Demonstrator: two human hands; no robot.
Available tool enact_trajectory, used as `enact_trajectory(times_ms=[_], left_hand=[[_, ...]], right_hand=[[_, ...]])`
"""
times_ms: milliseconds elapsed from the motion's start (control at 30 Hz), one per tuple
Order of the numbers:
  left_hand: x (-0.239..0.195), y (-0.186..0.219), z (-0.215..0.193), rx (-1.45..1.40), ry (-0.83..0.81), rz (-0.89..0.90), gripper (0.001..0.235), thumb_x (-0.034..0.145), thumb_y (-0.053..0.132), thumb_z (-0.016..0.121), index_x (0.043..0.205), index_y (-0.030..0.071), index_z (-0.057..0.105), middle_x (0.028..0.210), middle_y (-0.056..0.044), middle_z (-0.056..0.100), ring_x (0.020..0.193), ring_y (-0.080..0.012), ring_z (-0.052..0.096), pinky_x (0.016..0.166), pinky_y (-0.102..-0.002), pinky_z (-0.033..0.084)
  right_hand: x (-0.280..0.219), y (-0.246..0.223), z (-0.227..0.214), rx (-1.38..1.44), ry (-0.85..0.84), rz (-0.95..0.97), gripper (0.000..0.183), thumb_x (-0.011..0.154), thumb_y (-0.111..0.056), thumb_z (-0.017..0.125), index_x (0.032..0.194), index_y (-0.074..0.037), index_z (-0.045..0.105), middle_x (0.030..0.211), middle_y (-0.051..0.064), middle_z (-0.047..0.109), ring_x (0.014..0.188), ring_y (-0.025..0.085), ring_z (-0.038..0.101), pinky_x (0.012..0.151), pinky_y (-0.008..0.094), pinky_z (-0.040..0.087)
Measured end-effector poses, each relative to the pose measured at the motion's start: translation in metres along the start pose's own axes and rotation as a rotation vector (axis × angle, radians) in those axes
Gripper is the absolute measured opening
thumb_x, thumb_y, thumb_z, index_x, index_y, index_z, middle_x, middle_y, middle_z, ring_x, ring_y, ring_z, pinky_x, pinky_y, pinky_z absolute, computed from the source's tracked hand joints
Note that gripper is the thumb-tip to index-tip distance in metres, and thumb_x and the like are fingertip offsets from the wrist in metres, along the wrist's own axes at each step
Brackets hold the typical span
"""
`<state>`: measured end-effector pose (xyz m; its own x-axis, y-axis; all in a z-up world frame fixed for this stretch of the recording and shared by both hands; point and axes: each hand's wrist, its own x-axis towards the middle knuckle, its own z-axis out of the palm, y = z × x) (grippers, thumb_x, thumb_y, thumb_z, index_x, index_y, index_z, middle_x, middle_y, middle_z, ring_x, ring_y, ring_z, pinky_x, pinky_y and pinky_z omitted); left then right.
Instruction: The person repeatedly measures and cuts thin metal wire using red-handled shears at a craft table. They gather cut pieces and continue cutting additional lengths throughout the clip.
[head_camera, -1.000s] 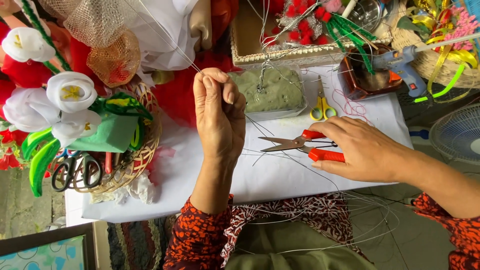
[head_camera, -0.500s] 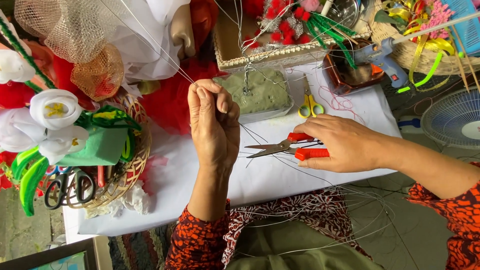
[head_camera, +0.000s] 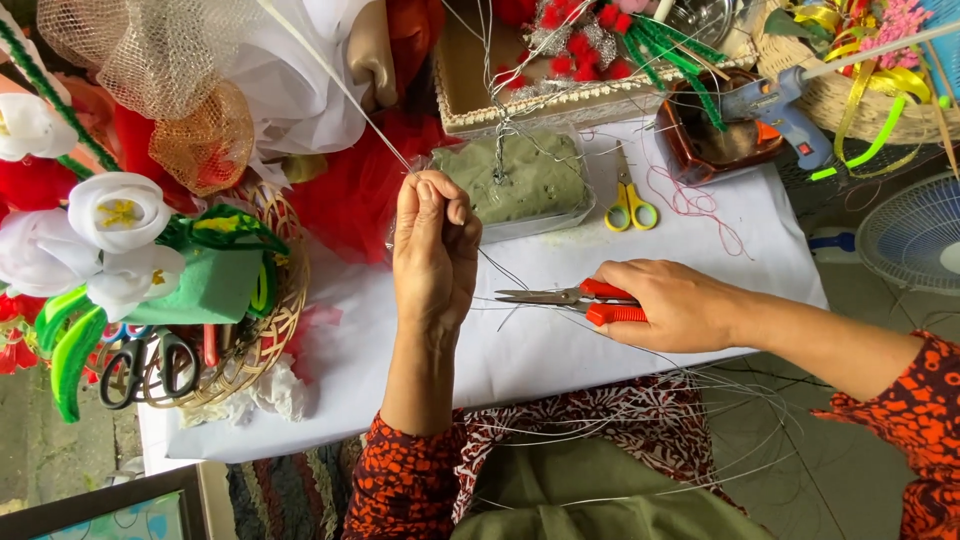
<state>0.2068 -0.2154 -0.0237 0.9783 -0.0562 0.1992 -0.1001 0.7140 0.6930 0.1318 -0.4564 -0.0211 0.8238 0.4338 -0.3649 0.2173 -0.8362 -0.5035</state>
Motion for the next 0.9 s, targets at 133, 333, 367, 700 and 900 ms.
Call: enact_trajectory(times_ms=[133, 333, 367, 700, 900], left_hand=[[0.0, 0.0, 0.002, -0.025, 0.016, -0.009, 0.02, 0.104, 0.027, 0.04, 0.1, 0.008, 0.047, 0.072, 0.0, 0.036, 0.062, -0.0049, 0.028, 0.056, -0.015, 0.03], [-0.001, 0.014, 0.006, -0.037, 0.048, 0.05, 0.02, 0.103, 0.029, 0.04, 0.099, 0.01, 0.046, 0.072, 0.0, 0.034, 0.062, -0.0052, 0.027, 0.055, -0.015, 0.027], [-0.001, 0.015, 0.005, -0.043, 0.063, 0.053, 0.02, 0.103, 0.029, 0.041, 0.099, 0.01, 0.046, 0.072, 0.001, 0.034, 0.063, -0.0053, 0.029, 0.056, -0.015, 0.028], [-0.004, 0.024, 0.006, -0.056, 0.073, 0.077, 0.02, 0.102, 0.03, 0.042, 0.099, 0.011, 0.045, 0.071, 0.001, 0.034, 0.064, -0.0055, 0.031, 0.057, -0.016, 0.029], [-0.001, 0.029, 0.01, -0.069, 0.05, 0.079, 0.02, 0.102, 0.03, 0.042, 0.099, 0.011, 0.046, 0.072, 0.002, 0.034, 0.063, -0.0049, 0.03, 0.054, -0.015, 0.026]], right_hand=[[0.002, -0.009, -0.01, 0.008, 0.022, -0.046, 0.05, 0.077, -0.037, 0.069, 0.117, -0.011, 0.055, 0.096, 0.014, 0.068, 0.097, 0.033, 0.067, 0.085, 0.043, 0.052], [0.007, -0.005, -0.002, -0.074, 0.094, -0.061, 0.058, 0.08, -0.028, 0.061, 0.133, -0.016, 0.039, 0.098, 0.015, 0.064, 0.1, 0.035, 0.064, 0.087, 0.046, 0.05], [0.009, 0.005, 0.006, -0.156, 0.208, -0.165, 0.045, 0.08, -0.025, 0.06, 0.12, -0.015, 0.042, 0.096, 0.013, 0.062, 0.097, 0.033, 0.064, 0.085, 0.044, 0.051], [0.017, 0.001, 0.023, -0.571, 0.714, -0.42, 0.015, 0.074, -0.026, 0.065, 0.08, -0.016, 0.055, 0.089, 0.0, 0.046, 0.082, 0.018, 0.051, 0.072, 0.032, 0.047], [0.011, -0.013, 0.03, -0.504, 0.695, -0.371, 0.015, 0.081, -0.018, 0.06, 0.072, -0.015, 0.048, 0.08, -0.001, 0.044, 0.076, 0.018, 0.057, 0.064, 0.027, 0.05]])
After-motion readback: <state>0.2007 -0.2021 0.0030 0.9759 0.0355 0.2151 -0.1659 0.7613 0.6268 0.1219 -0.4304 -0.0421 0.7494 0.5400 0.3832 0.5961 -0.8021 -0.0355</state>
